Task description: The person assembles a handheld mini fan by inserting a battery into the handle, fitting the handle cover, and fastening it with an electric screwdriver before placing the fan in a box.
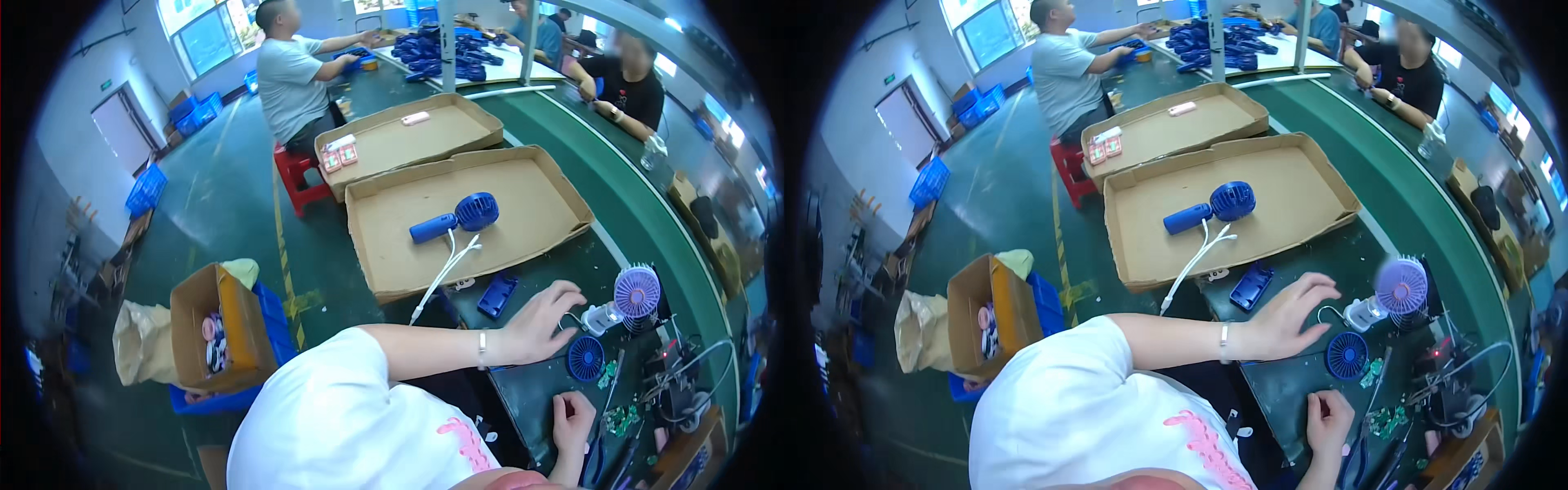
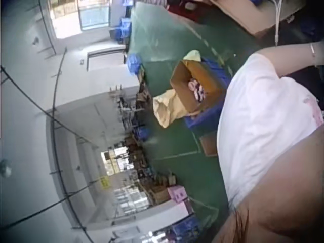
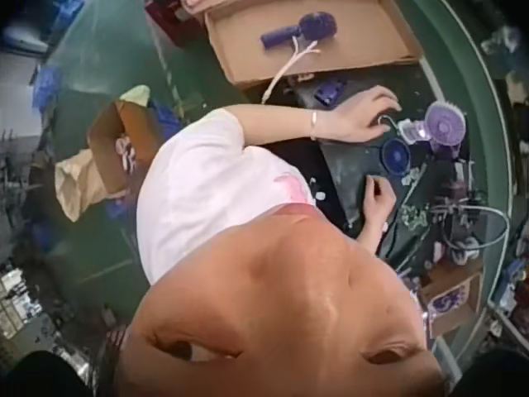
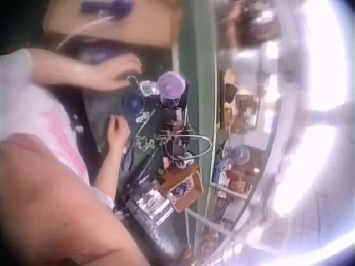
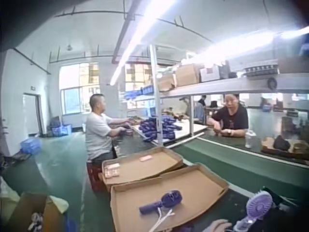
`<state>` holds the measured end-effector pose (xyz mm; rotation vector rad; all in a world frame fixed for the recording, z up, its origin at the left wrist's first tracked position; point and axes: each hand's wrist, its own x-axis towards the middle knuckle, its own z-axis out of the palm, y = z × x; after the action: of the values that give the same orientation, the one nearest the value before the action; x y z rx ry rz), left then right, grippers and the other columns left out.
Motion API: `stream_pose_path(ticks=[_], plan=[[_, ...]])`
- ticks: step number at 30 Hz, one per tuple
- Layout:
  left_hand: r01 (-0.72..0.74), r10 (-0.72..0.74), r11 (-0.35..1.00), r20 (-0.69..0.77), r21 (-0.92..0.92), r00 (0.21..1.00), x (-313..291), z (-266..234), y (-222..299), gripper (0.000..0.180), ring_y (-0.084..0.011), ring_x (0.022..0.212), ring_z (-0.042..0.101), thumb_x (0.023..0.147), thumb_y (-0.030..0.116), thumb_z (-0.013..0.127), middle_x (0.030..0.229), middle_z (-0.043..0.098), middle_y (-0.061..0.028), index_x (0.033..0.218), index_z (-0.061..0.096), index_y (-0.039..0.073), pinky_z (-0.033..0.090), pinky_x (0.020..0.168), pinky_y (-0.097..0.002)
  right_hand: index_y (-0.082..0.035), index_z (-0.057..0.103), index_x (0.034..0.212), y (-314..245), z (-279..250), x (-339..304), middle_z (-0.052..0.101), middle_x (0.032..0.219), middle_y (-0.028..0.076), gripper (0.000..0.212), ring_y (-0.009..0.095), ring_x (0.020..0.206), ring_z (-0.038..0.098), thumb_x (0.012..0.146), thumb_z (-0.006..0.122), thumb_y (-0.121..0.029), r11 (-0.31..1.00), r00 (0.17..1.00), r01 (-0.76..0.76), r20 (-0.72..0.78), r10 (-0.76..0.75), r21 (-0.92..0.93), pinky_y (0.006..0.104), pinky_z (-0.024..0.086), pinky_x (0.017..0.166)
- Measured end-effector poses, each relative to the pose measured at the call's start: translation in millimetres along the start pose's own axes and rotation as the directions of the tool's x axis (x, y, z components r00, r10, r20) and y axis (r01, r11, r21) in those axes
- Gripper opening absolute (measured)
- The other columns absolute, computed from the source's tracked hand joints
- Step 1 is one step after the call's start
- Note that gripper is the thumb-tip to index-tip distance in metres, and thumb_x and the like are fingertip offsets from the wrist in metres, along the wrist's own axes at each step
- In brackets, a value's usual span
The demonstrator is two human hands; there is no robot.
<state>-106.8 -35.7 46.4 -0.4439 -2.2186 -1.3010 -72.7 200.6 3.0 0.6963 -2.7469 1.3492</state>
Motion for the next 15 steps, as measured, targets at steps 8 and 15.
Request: stream_pose_path(ticks=[8,15], plan=[[0.08,-0.27,0.877,-0.349,-0.473,0.897,48,65,-38,0.035,-0.0168,0.097,0.052,0.083,-0.004,0.059,0.111,0.045,-0.0076,0.115,0.047,0.004,0.043,0.087,-0.0294,0.003,0.061,0.076,0,0,3,0.053,0.065,0.011,0.008,0.021,0.055,0.052,0.08,0.066,-0.001,1.0,1.0,0.015,0.025,-0.015,0.025,0.0306,0.038,0.051],[0.206,-0.372,0.848,-0.272,-0.488,0.887,50,72,-60,0.028,-0.014,0.089,0.053,0.085,-0.004,0.057,0.107,0.044,-0.0063,0.111,0.048,0.006,0.046,0.078,-0.0259,0.002,0.06,0.076,-2,-6,8,0.052,0.065,0.011,0.008,0.02,0.053,0.05,0.081,0.066,-0.001,0.999,0.998,-0.012,0.055,0.01,0.033,0.0293,0.037,0.049]])
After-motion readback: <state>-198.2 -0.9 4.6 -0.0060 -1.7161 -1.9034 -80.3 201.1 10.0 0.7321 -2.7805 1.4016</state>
